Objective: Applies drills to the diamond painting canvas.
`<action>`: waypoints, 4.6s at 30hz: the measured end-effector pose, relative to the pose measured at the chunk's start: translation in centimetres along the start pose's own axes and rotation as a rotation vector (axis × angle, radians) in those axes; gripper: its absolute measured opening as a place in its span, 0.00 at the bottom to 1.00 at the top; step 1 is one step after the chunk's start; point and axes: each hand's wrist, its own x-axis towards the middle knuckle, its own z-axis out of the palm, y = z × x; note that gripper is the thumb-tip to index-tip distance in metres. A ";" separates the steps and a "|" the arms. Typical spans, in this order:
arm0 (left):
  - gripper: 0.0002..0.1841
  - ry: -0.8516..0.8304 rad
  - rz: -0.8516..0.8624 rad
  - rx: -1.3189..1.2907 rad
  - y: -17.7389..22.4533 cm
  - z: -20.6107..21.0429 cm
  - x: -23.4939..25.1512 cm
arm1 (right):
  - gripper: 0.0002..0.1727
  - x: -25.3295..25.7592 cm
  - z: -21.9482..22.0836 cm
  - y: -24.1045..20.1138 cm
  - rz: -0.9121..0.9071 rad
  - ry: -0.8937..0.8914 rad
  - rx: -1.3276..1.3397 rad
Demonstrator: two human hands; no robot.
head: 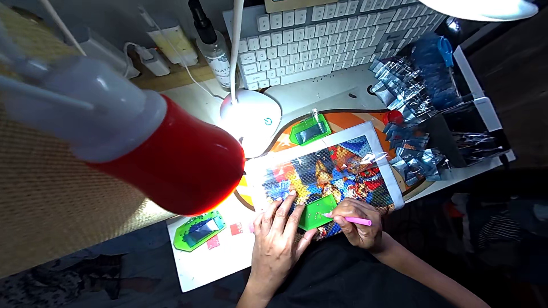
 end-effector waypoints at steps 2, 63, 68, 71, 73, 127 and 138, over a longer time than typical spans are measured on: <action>0.32 0.005 0.001 -0.008 0.1 -0.1 0.1 | 0.19 0.1 -0.1 -0.1 0.004 -0.021 -0.006; 0.33 0.024 0.012 -0.026 -0.3 -0.1 0.0 | 0.18 0.3 0.4 -0.6 -0.010 0.025 0.021; 0.32 0.024 0.005 -0.035 0.1 -0.3 0.2 | 0.18 0.2 0.5 -0.3 -0.001 0.006 -0.003; 0.31 0.018 0.002 -0.032 0.1 -0.3 0.3 | 0.18 0.2 0.5 -0.4 0.004 -0.013 -0.052; 0.31 0.018 0.008 -0.036 0.1 -0.3 0.3 | 0.18 0.2 0.5 -0.4 -0.004 -0.021 -0.074; 0.31 0.014 0.007 -0.018 0.1 0.0 0.2 | 0.17 -0.1 0.5 -0.3 0.023 0.000 0.002; 0.31 0.015 -0.003 -0.011 0.1 0.1 0.1 | 0.15 0.7 -0.2 -0.5 0.071 0.054 0.105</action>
